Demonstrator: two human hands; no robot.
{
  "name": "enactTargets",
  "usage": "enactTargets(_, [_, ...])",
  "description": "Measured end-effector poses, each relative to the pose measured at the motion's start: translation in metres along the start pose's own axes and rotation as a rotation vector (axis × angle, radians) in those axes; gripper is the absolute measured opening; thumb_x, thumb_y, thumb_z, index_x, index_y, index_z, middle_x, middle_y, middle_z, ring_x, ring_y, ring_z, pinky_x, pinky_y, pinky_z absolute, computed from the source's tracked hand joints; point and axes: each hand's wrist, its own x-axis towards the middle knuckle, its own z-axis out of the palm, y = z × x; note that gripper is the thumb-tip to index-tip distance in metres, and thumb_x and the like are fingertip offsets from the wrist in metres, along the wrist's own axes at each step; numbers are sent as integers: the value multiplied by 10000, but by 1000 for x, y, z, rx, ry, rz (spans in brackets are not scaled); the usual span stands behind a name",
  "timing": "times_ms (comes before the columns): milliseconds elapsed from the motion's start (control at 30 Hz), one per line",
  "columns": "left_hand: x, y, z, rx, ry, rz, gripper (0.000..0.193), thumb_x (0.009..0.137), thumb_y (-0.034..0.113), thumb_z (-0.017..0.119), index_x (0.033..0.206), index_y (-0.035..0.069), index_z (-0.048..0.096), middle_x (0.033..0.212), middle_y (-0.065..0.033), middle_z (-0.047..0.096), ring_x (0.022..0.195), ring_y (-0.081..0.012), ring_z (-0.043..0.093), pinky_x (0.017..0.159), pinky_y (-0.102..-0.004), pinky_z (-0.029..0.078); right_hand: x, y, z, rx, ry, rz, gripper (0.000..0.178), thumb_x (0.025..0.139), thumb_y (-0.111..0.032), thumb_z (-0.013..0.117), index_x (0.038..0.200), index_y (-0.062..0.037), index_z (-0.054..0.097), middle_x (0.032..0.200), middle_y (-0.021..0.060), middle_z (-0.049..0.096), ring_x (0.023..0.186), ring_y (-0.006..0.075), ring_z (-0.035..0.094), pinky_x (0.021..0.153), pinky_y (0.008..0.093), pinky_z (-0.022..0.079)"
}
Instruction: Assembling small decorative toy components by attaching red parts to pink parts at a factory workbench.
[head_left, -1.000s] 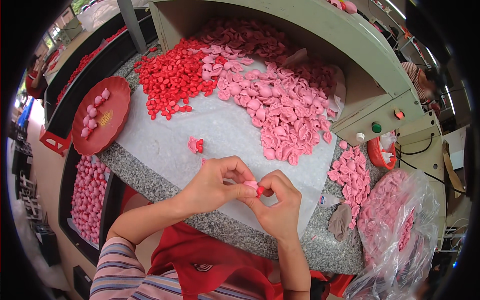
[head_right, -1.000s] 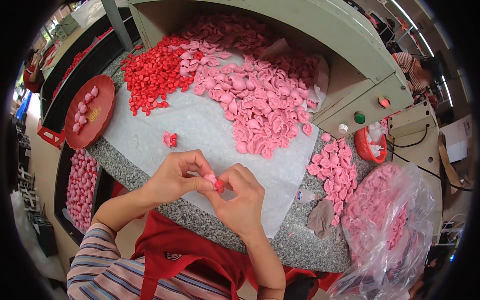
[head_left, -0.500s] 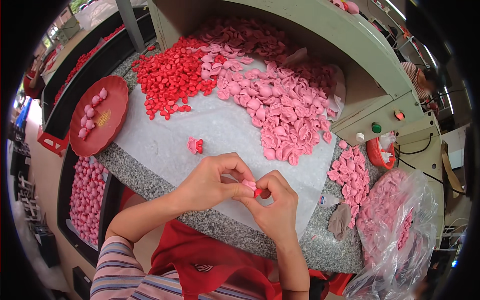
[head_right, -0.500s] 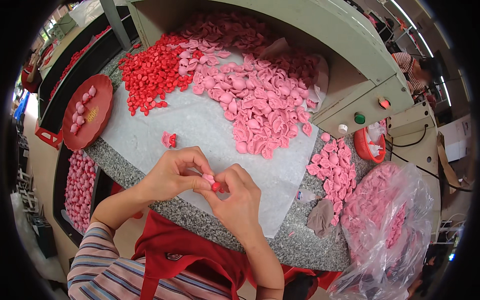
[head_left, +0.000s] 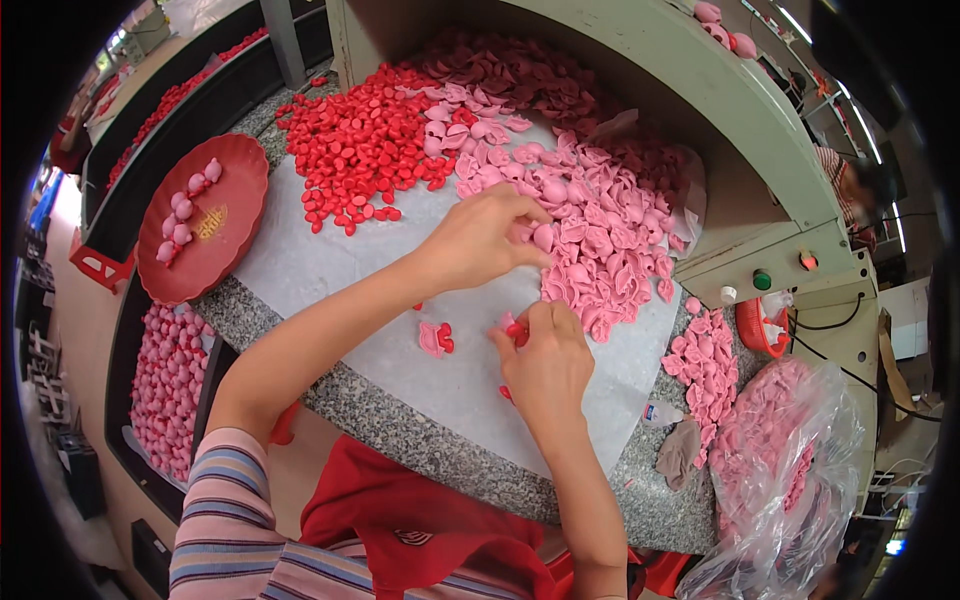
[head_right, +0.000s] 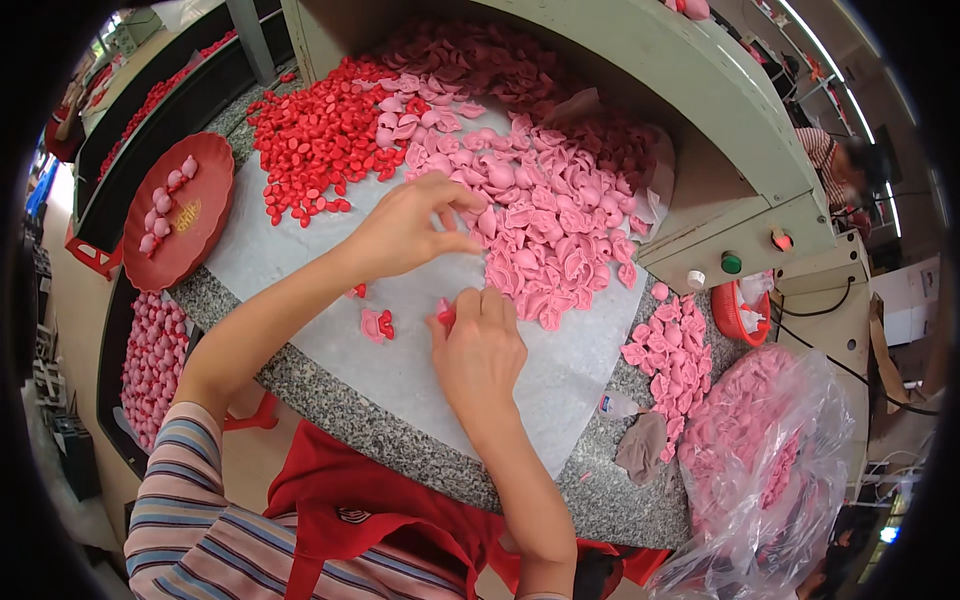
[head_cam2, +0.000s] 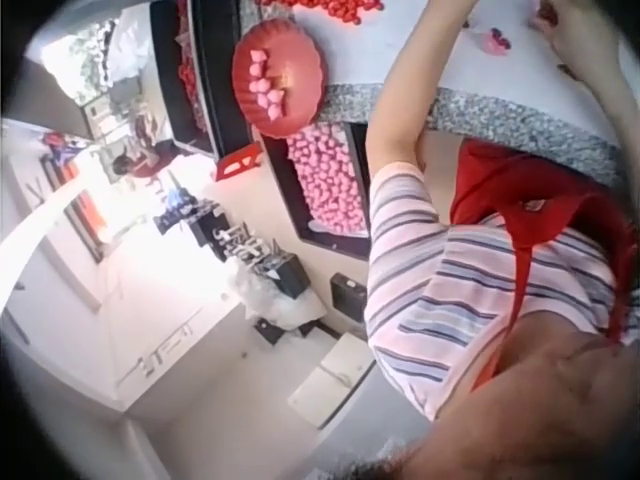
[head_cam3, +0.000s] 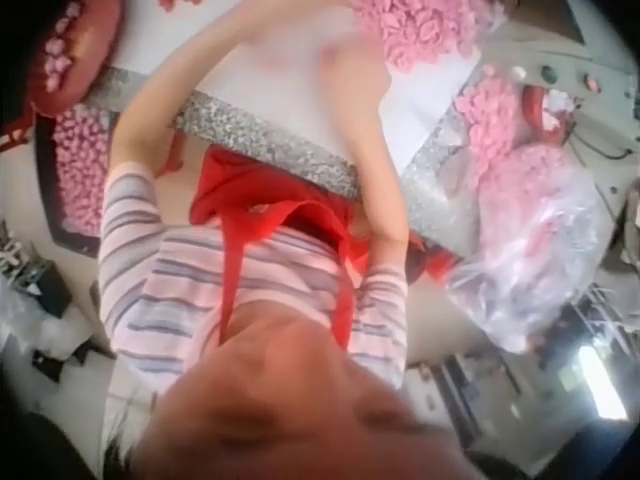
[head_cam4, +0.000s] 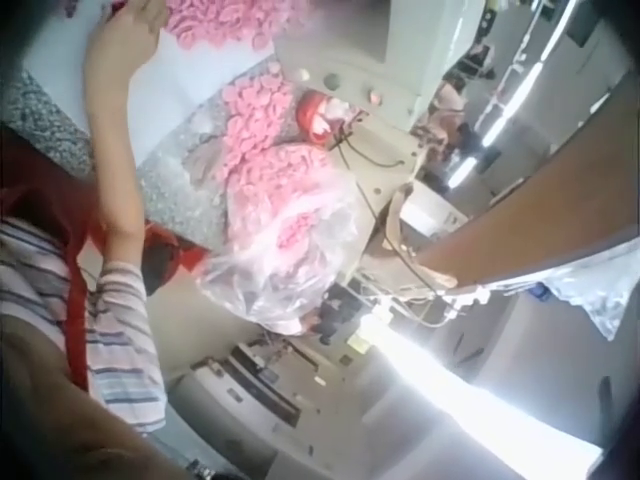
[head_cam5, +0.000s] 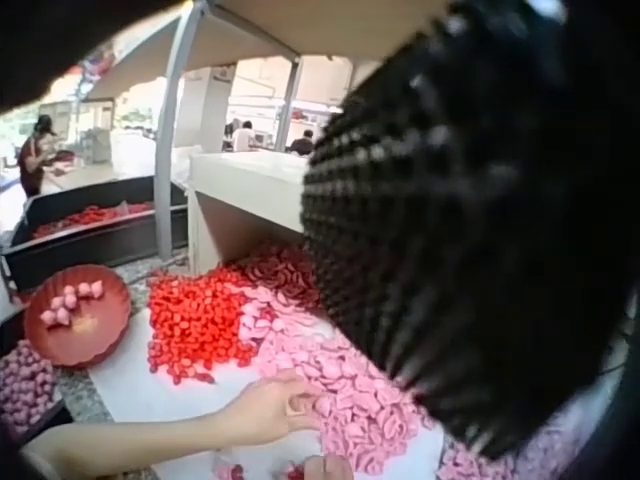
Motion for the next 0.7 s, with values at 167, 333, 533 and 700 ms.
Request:
enactTargets(167, [27,-16,31,449,37,54,411,593,214,753,932,35,604,924,-150,516,758,-305,583,637,-400,491,11,-3,20,-61,-65,62,333,593,-244,771,758,-41,564,741,85,578,688,252,579,600,353,461])
enactTargets(333, [21,-21,26,426,62,85,387,581,176,738,905,17,597,912,-162,527,725,-330,588,604,-407,493,6,-12,-6,139,-258,-20,399,600,-251,763,893,-31,606,801,90,600,716,234,596,621,335,470])
enactTargets(533, [10,-27,-55,-495,349,-98,355,716,68,661,1058,16,578,871,-107,627,810,-188,622,673,-292,495,58,-43,32,387,-239,-19,213,689,-124,685,849,-2,616,731,107,608,613,192,582,574,305,461])
enactTargets(700, [-66,-25,-98,-1006,375,-256,478,769,47,629,1194,-65,440,962,-120,602,852,-187,604,750,-266,487,105,-71,87,353,-233,59,229,694,-163,689,847,-10,615,783,113,617,652,229,593,617,327,463])
